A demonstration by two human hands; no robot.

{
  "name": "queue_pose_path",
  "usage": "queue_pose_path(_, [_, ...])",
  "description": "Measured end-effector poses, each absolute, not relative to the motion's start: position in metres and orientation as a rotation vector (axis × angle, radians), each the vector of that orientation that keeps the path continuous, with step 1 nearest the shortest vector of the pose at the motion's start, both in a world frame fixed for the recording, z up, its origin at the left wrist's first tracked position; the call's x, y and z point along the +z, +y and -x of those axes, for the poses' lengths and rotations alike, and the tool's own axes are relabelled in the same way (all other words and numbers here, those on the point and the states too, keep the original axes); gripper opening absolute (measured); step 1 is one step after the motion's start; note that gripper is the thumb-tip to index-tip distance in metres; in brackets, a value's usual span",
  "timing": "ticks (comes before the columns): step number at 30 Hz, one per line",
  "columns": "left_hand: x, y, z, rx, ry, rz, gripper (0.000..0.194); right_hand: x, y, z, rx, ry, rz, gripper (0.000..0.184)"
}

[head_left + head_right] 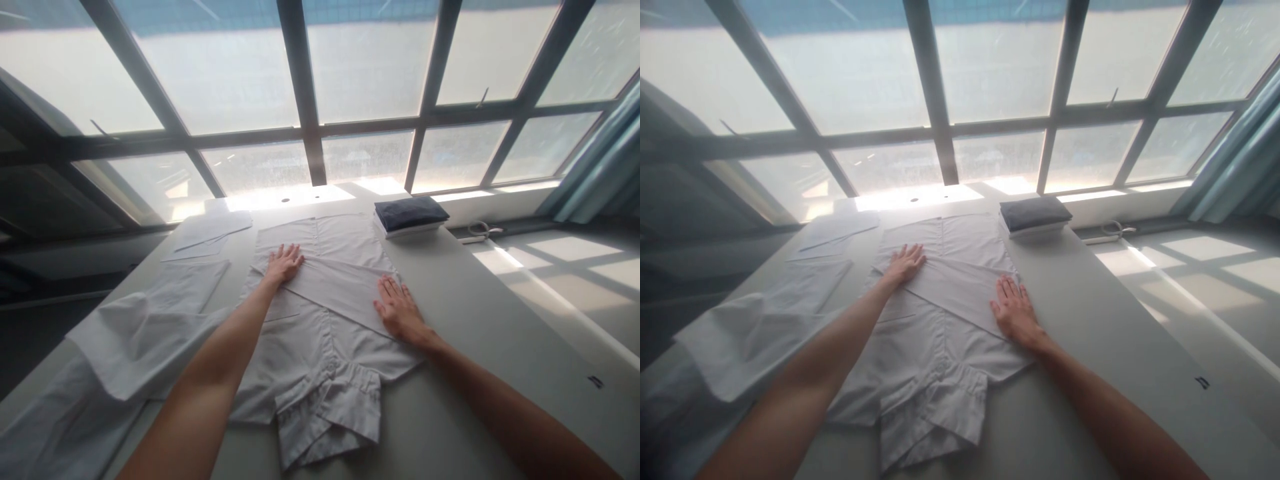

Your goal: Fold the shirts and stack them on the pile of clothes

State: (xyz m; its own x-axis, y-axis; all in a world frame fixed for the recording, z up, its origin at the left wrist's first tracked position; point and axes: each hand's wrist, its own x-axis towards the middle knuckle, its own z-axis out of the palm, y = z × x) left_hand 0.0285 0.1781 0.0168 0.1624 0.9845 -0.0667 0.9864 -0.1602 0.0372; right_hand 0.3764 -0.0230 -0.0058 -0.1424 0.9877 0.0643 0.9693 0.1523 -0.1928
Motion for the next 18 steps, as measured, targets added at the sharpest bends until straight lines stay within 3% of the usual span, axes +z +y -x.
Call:
queue_pose_path(7, [0.027,0.181,-0.03,-0.073,2.038,-2.221,0.068,-0.004,-0.024,-0.375,0.145,-2.233,1.919,0.066])
queue_pose_path(10, [0.029,0.158,-0.057,0.066,2.036,-2.356,0.069,-0.006,-0.023,-0.375,0.14,-2.228,1.922,0.066])
queue_pose_path(13, [0.02,0.122,-0.098,0.2,1.775,-2.598,0.067,-0.007,-0.022,-0.375,0.134,-2.232,1.916,0.066])
queue_pose_path(18, [0.004,0.083,-0.138,0.087,1.489,-2.648,0.064,-0.006,-0.023,-0.376,0.151,-2.234,1.904,0.065])
